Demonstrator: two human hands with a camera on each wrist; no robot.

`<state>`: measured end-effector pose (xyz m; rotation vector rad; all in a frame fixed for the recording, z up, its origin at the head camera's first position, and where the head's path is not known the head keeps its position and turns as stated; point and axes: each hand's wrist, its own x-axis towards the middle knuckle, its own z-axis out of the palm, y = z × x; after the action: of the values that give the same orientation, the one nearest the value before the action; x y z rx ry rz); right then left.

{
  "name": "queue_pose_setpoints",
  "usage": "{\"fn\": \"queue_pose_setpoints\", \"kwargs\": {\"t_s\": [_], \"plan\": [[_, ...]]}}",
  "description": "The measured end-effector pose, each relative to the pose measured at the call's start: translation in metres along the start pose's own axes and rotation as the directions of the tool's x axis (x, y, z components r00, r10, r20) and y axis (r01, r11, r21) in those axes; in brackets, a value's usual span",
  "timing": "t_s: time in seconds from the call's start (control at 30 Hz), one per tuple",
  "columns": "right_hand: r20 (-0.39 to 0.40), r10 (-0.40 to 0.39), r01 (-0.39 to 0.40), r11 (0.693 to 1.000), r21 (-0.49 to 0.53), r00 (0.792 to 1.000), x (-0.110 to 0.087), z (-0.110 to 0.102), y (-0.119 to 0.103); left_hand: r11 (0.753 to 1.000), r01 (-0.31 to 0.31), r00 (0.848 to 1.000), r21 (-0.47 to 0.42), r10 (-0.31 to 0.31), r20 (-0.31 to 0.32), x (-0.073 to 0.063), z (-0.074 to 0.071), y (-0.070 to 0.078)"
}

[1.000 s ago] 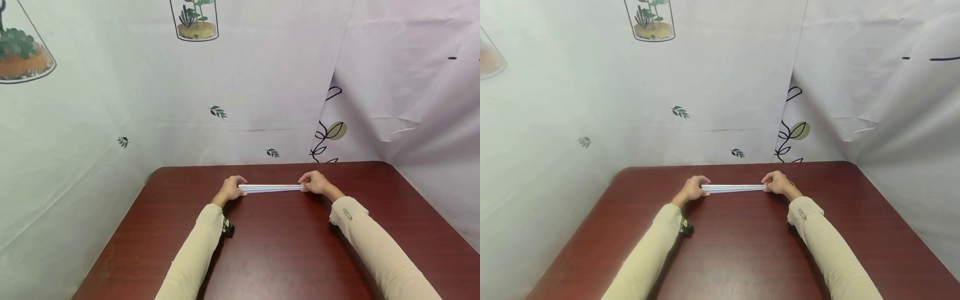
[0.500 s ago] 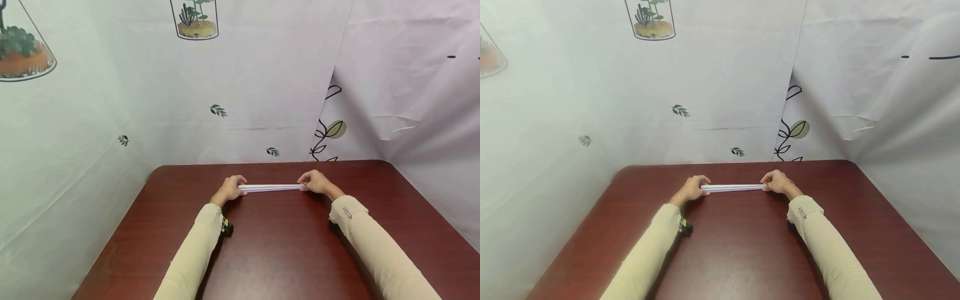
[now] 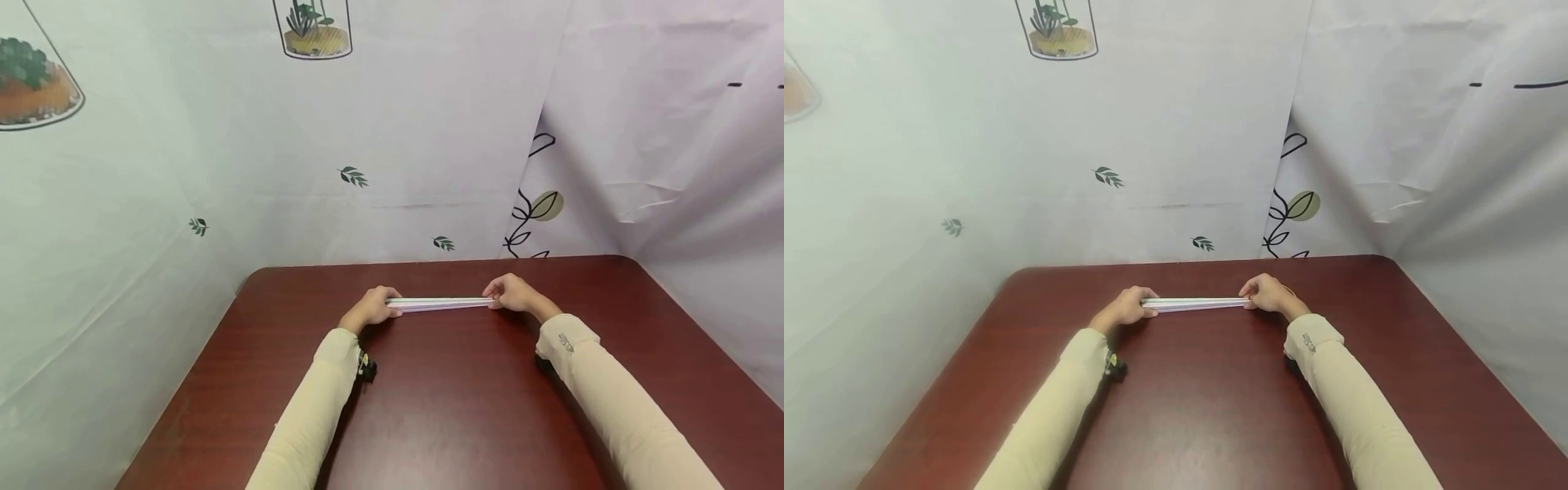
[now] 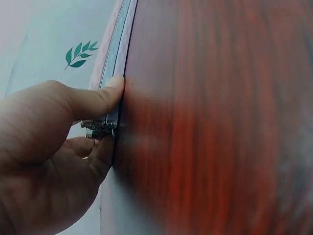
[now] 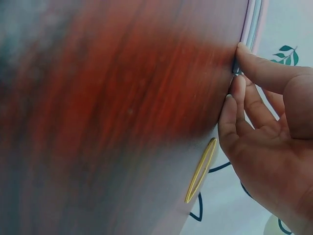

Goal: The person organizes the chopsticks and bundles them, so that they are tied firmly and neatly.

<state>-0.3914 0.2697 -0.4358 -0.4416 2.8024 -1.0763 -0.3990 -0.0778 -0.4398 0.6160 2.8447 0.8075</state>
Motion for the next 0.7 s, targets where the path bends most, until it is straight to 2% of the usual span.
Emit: {"fn": "queue_pose_setpoints", "kwargs": {"t_s": [0.17, 0.3, 0.53, 0.7], "plan": [[-0.003, 0.013, -0.013, 1.000, -0.027, 1.000, 0.0020, -0.0006, -0.0027, 1.000, -0.014, 1.000, 0.003, 0.014, -0.004, -0.0012, -0.0029, 0.0003], [0.025, 0.006, -0.005, 0.998, -0.055, 1.000, 0.0016, -0.0001, -0.0038, 0.999, -0.042, 0.999, 0.027, 0.041, 0.024, -0.0023, -0.0033, 0.0017], [0.057, 0.018, -0.015, 0.998, -0.053, 0.998, -0.0006, -0.0007, -0.0057, 0.997, -0.047, 0.998, 0.058, 0.044, 0.054, -0.0014, -0.0030, 0.0028], [0.065, 0.010, -0.006, 0.999, -0.052, 0.998, -0.0029, -0.0016, -0.0063, 0.995, -0.077, 0.996, 0.064, 0.074, 0.054, -0.0013, -0.0036, 0.0025]]}}
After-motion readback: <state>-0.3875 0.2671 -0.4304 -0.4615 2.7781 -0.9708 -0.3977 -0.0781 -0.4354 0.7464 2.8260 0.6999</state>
